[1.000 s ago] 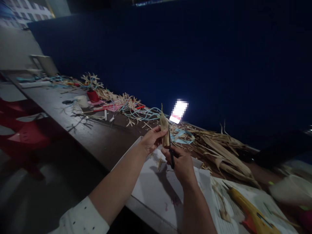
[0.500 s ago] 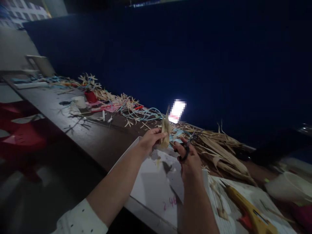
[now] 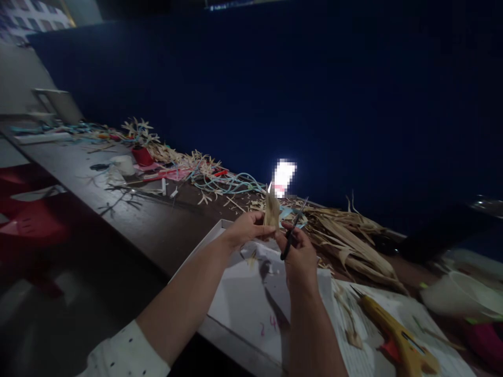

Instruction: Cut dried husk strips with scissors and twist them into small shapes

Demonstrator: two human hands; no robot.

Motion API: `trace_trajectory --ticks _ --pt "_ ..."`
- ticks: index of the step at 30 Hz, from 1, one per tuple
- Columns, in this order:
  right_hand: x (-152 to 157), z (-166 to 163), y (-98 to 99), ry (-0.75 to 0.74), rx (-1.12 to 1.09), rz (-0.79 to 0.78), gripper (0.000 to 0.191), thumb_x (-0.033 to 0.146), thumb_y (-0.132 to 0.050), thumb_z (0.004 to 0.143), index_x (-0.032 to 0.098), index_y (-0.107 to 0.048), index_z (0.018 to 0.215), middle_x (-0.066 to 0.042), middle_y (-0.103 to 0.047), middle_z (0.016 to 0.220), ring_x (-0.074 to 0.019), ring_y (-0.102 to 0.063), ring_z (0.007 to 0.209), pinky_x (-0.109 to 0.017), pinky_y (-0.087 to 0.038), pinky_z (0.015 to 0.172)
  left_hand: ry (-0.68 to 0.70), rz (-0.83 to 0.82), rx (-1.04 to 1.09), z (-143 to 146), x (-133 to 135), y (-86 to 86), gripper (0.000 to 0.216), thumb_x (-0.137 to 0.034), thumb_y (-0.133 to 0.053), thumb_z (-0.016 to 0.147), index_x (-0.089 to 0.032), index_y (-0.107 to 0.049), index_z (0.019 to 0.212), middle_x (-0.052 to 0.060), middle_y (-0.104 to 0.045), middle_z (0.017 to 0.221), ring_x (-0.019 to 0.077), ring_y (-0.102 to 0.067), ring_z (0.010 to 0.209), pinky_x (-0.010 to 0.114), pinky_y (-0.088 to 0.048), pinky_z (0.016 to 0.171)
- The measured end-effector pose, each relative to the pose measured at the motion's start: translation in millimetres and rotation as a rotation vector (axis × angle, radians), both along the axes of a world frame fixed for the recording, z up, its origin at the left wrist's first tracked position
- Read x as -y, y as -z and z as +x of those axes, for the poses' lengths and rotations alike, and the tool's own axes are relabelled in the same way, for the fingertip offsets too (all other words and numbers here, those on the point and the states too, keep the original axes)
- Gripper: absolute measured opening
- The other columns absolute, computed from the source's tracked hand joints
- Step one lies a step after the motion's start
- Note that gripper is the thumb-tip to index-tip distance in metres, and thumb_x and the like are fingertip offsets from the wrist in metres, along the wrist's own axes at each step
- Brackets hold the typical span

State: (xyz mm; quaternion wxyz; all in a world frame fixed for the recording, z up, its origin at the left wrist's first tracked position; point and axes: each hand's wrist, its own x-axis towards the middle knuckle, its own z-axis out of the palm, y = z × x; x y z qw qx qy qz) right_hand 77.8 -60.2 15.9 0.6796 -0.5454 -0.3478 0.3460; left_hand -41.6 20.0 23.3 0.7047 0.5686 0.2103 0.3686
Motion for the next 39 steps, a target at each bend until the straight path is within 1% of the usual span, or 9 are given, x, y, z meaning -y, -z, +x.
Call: trace_trajectory --ticks 2,4,7,10,14,18,25,33,39 --pt "0.8 -0.9 -1.9 0.018 0.021 -0.023 0.048 0.034 -0.078 0.056 0.019 -0.063 0.098 0.002 -0.056 0.073 -0.0102 -0.048 0.058 -0.021 -0.033 0.049 -0.074 0.005 0.003 1.1 -1.5 0.6 0.030 -0.029 -0.075 0.059 -0.010 -0.063 0.079 0.001 -0.059 0.061 0.0070 -0.050 0.050 0.019 -0.038 0.049" --pt "2.3 -3.0 -4.2 -0.005 0.040 -0.075 0.046 0.037 -0.077 0.058 0.019 -0.063 0.098 0.001 -0.058 0.074 -0.0104 -0.048 0.059 -0.020 -0.032 0.049 -0.172 -0.047 0.035 1.4 -4.3 -0.1 0.030 -0.028 -0.075 0.058 -0.011 -0.063 0.080 0.001 -0.061 0.062 0.0073 -0.051 0.050 0.020 -0.039 0.050" --pt "5.3 -7.5 -6.6 -0.149 0.085 -0.176 0.046 0.044 -0.071 0.066 0.019 -0.062 0.102 -0.002 -0.061 0.076 -0.0116 -0.050 0.062 -0.020 -0.032 0.049 -0.308 -0.184 0.163 0.2 -9.3 -3.2 0.032 -0.027 -0.076 0.056 -0.012 -0.062 0.081 0.001 -0.062 0.066 0.0073 -0.052 0.051 0.021 -0.041 0.051" --pt "8.2 -11.9 -8.1 -0.305 0.133 -0.252 0.049 0.048 -0.068 0.068 0.018 -0.062 0.106 -0.005 -0.063 0.079 -0.0138 -0.053 0.066 -0.021 -0.034 0.050 -0.371 -0.269 0.295 -1.5 -12.4 -6.8 0.034 -0.025 -0.078 0.052 -0.011 -0.061 0.079 0.001 -0.062 0.068 0.0075 -0.054 0.053 0.021 -0.044 0.054" --pt "10.3 -15.3 -9.5 -0.383 0.162 -0.298 0.052 0.049 -0.069 0.067 0.017 -0.063 0.107 -0.005 -0.065 0.077 -0.0142 -0.054 0.065 -0.021 -0.034 0.051 -0.414 -0.305 0.364 -2.3 -12.7 -8.9 0.037 -0.023 -0.079 0.051 -0.012 -0.060 0.080 0.001 -0.062 0.072 0.0088 -0.057 0.059 0.022 -0.046 0.057" --pt "10.2 -15.2 -8.9 -0.409 0.177 -0.282 0.052 0.049 -0.070 0.066 0.018 -0.064 0.108 -0.002 -0.061 0.069 -0.0120 -0.050 0.059 -0.021 -0.033 0.049 -0.405 -0.301 0.346 -2.4 -10.3 -10.2 0.036 -0.023 -0.079 0.051 -0.012 -0.059 0.080 0.001 -0.062 0.071 0.0082 -0.056 0.057 0.022 -0.046 0.056" --pt "8.7 -14.8 -6.8 -0.375 0.164 -0.256 0.051 0.047 -0.072 0.066 0.016 -0.065 0.106 0.000 -0.057 0.061 -0.0099 -0.047 0.053 -0.021 -0.033 0.048 -0.362 -0.311 0.338 -1.8 -8.4 -11.0 0.037 -0.023 -0.079 0.051 -0.012 -0.060 0.081 0.001 -0.063 0.071 0.0079 -0.056 0.057 0.021 -0.046 0.055" --pt "8.9 -16.5 -8.2 -0.332 0.129 -0.224 0.050 0.048 -0.072 0.063 0.016 -0.068 0.101 0.001 -0.056 0.058 -0.0098 -0.045 0.050 -0.021 -0.030 0.045 -0.322 -0.301 0.330 -0.5 -8.3 -8.4 0.038 -0.024 -0.079 0.052 -0.012 -0.059 0.082 0.002 -0.062 0.074 0.0094 -0.057 0.060 0.024 -0.048 0.059" --pt "9.3 -15.2 -8.1 -0.347 0.128 -0.226 0.051 0.048 -0.072 0.064 0.015 -0.067 0.103 0.000 -0.057 0.058 -0.0097 -0.046 0.050 -0.020 -0.029 0.044 -0.309 -0.297 0.326 -1.1 -8.2 -8.9 0.038 -0.025 -0.079 0.052 -0.012 -0.059 0.083 0.002 -0.062 0.074 0.0076 -0.055 0.057 0.021 -0.046 0.054"
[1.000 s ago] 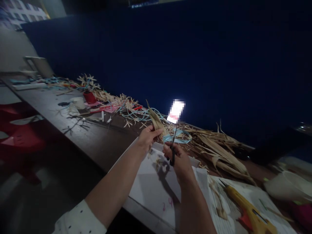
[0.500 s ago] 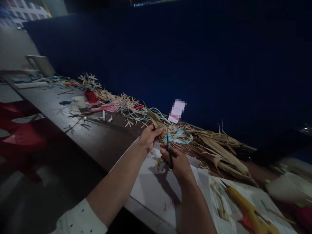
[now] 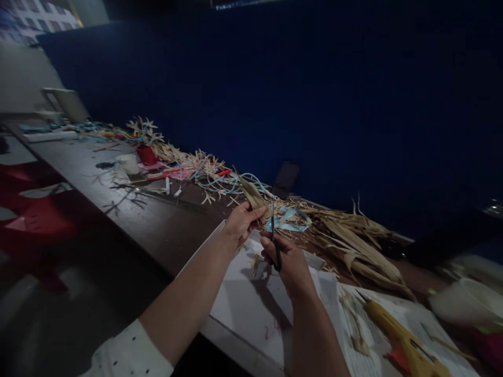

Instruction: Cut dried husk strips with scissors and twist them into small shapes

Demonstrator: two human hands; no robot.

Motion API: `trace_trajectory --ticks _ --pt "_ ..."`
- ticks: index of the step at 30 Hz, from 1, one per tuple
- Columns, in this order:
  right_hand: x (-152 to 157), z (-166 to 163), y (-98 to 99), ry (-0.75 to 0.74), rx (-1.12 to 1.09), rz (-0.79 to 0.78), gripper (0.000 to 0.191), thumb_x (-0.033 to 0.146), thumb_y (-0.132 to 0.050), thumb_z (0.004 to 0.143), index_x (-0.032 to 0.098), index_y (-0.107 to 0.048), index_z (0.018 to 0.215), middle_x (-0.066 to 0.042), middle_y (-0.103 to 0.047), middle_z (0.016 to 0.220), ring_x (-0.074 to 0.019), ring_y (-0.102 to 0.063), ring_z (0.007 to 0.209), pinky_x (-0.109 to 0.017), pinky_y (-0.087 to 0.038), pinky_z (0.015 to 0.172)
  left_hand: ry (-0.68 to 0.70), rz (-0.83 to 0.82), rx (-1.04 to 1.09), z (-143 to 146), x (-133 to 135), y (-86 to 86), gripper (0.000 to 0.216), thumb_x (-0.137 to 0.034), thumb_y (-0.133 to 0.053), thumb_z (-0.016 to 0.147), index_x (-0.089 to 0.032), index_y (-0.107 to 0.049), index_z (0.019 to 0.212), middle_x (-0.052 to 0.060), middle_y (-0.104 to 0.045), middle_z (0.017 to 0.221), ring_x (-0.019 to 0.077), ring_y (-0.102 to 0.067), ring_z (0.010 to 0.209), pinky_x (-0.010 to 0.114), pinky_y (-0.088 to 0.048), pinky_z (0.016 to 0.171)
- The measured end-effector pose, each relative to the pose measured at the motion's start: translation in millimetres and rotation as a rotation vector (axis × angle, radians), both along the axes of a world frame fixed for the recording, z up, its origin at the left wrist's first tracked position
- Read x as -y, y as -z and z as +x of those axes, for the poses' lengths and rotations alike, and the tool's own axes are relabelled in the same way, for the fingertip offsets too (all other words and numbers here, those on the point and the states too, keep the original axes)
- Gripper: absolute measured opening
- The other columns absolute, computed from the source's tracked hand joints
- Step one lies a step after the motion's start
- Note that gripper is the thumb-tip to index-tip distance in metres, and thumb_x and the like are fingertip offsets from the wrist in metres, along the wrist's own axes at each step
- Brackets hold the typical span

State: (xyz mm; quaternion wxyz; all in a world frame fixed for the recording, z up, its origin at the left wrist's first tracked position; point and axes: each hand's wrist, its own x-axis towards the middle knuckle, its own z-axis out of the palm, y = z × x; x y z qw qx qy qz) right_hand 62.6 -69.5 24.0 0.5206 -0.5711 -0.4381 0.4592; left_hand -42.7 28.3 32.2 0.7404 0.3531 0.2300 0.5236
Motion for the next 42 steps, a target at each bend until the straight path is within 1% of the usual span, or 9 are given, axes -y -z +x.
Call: trace_trajectory --ticks 6,15,18,21,25,28,30,35,42 --pt "1.2 0.6 -0.2 0.027 0.016 0.007 0.048 0.048 -0.072 0.064 0.016 -0.069 0.100 0.001 -0.056 0.057 -0.0096 -0.047 0.050 -0.021 -0.032 0.046 -0.009 -0.002 -0.019 -1.8 0.6 -2.4 0.035 -0.023 -0.077 0.054 -0.012 -0.059 0.081 0.001 -0.061 0.071 0.0072 -0.054 0.055 0.021 -0.044 0.053" --pt "-0.8 -4.8 -7.2 0.123 0.067 -0.029 0.045 0.048 -0.077 0.054 0.016 -0.072 0.086 0.002 -0.054 0.055 -0.0098 -0.047 0.048 -0.022 -0.035 0.046 -0.020 0.041 -0.040 -0.3 -1.2 1.5 0.034 -0.027 -0.076 0.055 -0.012 -0.058 0.080 -0.001 -0.058 0.062 0.0059 -0.050 0.049 0.019 -0.040 0.050" --pt "-3.1 -3.5 -15.8 0.134 0.133 -0.027 0.046 0.048 -0.076 0.056 0.014 -0.071 0.087 0.001 -0.054 0.051 -0.0119 -0.048 0.048 -0.023 -0.037 0.046 -0.103 0.035 -0.013 0.5 -6.3 4.8 0.033 -0.028 -0.075 0.055 -0.012 -0.057 0.078 -0.002 -0.057 0.062 0.0058 -0.049 0.049 0.019 -0.039 0.050" --pt "-18.5 6.8 -30.6 0.187 0.225 0.030 0.050 0.046 -0.073 0.059 0.014 -0.069 0.097 -0.002 -0.061 0.060 -0.0163 -0.055 0.056 -0.027 -0.043 0.052 -0.248 -0.010 0.027 1.3 -12.7 8.9 0.031 -0.027 -0.074 0.055 -0.013 -0.056 0.076 -0.003 -0.057 0.061 0.0060 -0.049 0.050 0.019 -0.039 0.052" --pt "-67.0 26.9 -46.5 0.212 0.654 0.133 0.059 0.040 -0.070 0.063 0.019 -0.060 0.117 -0.005 -0.067 0.083 -0.0213 -0.061 0.075 -0.030 -0.045 0.065 -0.341 -0.042 0.006 4.9 -17.8 17.0 0.027 -0.027 -0.072 0.057 -0.014 -0.057 0.076 -0.003 -0.059 0.064 0.0077 -0.052 0.054 0.021 -0.041 0.055" --pt "-108.6 36.7 -43.4 0.259 1.095 0.093 0.053 0.034 -0.058 0.074 0.026 -0.052 0.126 -0.006 -0.066 0.101 -0.0243 -0.059 0.090 -0.032 -0.044 0.072 -0.373 -0.004 -0.099 9.3 -16.7 22.2 0.025 -0.027 -0.069 0.060 -0.013 -0.059 0.078 -0.002 -0.060 0.065 0.0081 -0.051 0.054 0.020 -0.041 0.055" --pt "-131.3 41.0 -36.1 0.216 1.432 0.083 0.055 0.031 -0.051 0.078 0.026 -0.045 0.132 -0.010 -0.062 0.109 -0.0266 -0.055 0.098 -0.033 -0.043 0.073 -0.388 0.063 -0.158 11.2 -14.7 23.8 0.023 -0.025 -0.067 0.062 -0.013 -0.060 0.080 -0.001 -0.061 0.066 0.0084 -0.051 0.055 0.020 -0.041 0.055" --pt "-168.6 53.9 -23.4 0.126 1.583 0.124 0.059 0.024 -0.053 0.075 0.029 -0.042 0.132 -0.009 -0.059 0.114 -0.0280 -0.047 0.107 -0.035 -0.040 0.077 -0.400 0.094 -0.237 9.8 -10.1 21.2 0.016 -0.023 -0.063 0.066 -0.014 -0.059 0.078 -0.002 -0.059 0.063 0.0087 -0.050 0.054 0.019 -0.040 0.053" --pt "-198.6 74.5 -27.5 0.060 1.716 0.178 0.060 0.021 -0.053 0.077 0.030 -0.038 0.134 -0.009 -0.056 0.118 -0.0272 -0.043 0.110 -0.036 -0.036 0.082 -0.370 0.096 -0.281 5.7 -3.4 15.5 0.017 -0.025 -0.063 0.069 -0.014 -0.061 0.082 0.001 -0.063 0.072 0.0101 -0.054 0.063 0.020 -0.043 0.061"
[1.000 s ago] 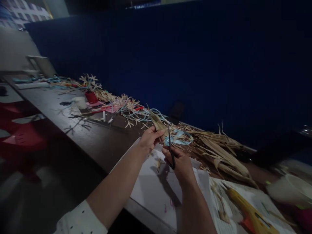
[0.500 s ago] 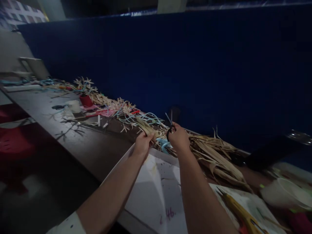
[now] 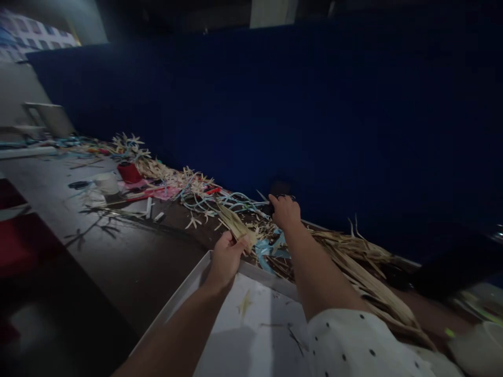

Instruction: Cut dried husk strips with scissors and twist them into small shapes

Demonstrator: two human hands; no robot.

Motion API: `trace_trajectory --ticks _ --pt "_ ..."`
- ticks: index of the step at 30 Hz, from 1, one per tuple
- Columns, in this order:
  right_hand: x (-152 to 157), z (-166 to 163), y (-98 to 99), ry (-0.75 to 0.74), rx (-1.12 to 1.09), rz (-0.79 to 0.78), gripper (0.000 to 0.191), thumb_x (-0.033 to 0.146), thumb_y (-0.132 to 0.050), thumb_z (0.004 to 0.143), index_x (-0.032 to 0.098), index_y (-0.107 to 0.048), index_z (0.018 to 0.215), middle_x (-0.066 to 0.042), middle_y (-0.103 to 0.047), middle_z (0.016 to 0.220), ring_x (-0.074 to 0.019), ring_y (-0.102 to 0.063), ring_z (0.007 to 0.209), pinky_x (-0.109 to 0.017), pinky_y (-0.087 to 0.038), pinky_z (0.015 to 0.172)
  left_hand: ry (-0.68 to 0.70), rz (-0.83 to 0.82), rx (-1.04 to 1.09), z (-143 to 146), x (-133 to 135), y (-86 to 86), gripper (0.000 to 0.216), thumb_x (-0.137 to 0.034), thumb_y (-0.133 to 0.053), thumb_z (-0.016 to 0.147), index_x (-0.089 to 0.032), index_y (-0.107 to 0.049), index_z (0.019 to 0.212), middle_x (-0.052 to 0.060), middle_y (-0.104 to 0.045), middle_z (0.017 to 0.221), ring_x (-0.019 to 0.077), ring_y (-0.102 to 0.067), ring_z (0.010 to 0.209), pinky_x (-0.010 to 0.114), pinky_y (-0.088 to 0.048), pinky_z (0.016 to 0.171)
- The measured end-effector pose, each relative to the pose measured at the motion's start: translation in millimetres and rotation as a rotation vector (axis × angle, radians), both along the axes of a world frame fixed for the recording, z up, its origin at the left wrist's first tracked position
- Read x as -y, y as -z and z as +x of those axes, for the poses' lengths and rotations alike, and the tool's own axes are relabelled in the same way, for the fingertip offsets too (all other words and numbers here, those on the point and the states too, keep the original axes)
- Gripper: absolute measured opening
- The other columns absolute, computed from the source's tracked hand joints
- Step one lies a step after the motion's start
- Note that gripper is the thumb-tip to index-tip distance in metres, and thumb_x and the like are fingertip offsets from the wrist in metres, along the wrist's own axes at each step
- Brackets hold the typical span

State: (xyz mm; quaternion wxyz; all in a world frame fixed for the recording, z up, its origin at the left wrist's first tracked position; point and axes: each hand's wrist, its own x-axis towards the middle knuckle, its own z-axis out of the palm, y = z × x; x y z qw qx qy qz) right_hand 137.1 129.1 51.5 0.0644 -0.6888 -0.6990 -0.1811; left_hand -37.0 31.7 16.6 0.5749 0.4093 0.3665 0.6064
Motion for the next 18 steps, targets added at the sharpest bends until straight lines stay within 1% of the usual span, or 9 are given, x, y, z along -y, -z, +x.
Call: trace_trajectory --ticks 3,6,10,13,15,18 --pt "-6.3 8.9 -2.0 -0.015 0.026 0.001 0.058 0.019 -0.054 0.076 0.029 -0.041 0.132 -0.010 -0.057 0.115 -0.0275 -0.044 0.108 -0.037 -0.035 0.082 0.036 -0.023 0.021 0.7 0.4 0.8 0.021 -0.025 -0.063 0.069 -0.014 -0.061 0.087 0.002 -0.064 0.076 0.0113 -0.057 0.067 0.021 -0.044 0.065" --pt "-8.7 17.5 -5.1 -0.027 0.020 0.002 0.058 0.017 -0.056 0.074 0.028 -0.045 0.130 -0.010 -0.058 0.114 -0.0276 -0.045 0.108 -0.037 -0.035 0.083 0.055 -0.014 0.049 2.0 -1.1 4.6 0.023 -0.026 -0.063 0.070 -0.015 -0.062 0.090 0.003 -0.066 0.082 0.0122 -0.058 0.072 0.022 -0.045 0.068" --pt "-6.7 25.4 -11.6 -0.031 -0.069 0.029 0.055 0.016 -0.056 0.073 0.028 -0.049 0.127 -0.011 -0.057 0.115 -0.0282 -0.043 0.111 -0.039 -0.034 0.087 0.050 0.003 0.039 2.0 -1.9 7.7 0.023 -0.028 -0.065 0.070 -0.014 -0.062 0.088 0.004 -0.066 0.080 0.0120 -0.057 0.070 0.022 -0.045 0.066" --pt "-3.4 28.3 -17.8 -0.017 -0.219 0.075 0.053 0.013 -0.057 0.071 0.029 -0.053 0.122 -0.010 -0.058 0.116 -0.0286 -0.042 0.114 -0.042 -0.032 0.091 0.055 -0.002 0.041 0.7 0.2 3.4 0.023 -0.028 -0.064 0.070 -0.014 -0.063 0.087 0.004 -0.065 0.077 0.0116 -0.056 0.067 0.021 -0.044 0.064" --pt "-2.1 28.0 -23.1 0.016 -0.365 0.124 0.051 0.014 -0.061 0.068 0.028 -0.057 0.117 -0.010 -0.059 0.113 -0.0302 -0.044 0.114 -0.044 -0.032 0.091 0.049 -0.017 0.033 0.2 1.4 -0.4 0.021 -0.027 -0.064 0.069 -0.014 -0.063 0.086 0.003 -0.065 0.077 0.0116 -0.056 0.066 0.021 -0.044 0.063" --pt "-0.4 19.8 -33.6 0.100 -0.666 0.233 0.039 0.021 -0.065 0.068 0.020 -0.062 0.107 -0.014 -0.064 0.100 -0.0336 -0.052 0.104 -0.047 -0.040 0.082 0.037 -0.035 0.031 0.8 -0.2 -1.7 0.021 -0.024 -0.065 0.067 -0.013 -0.063 0.085 0.004 -0.065 0.077 0.0122 -0.057 0.066 0.022 -0.044 0.064"
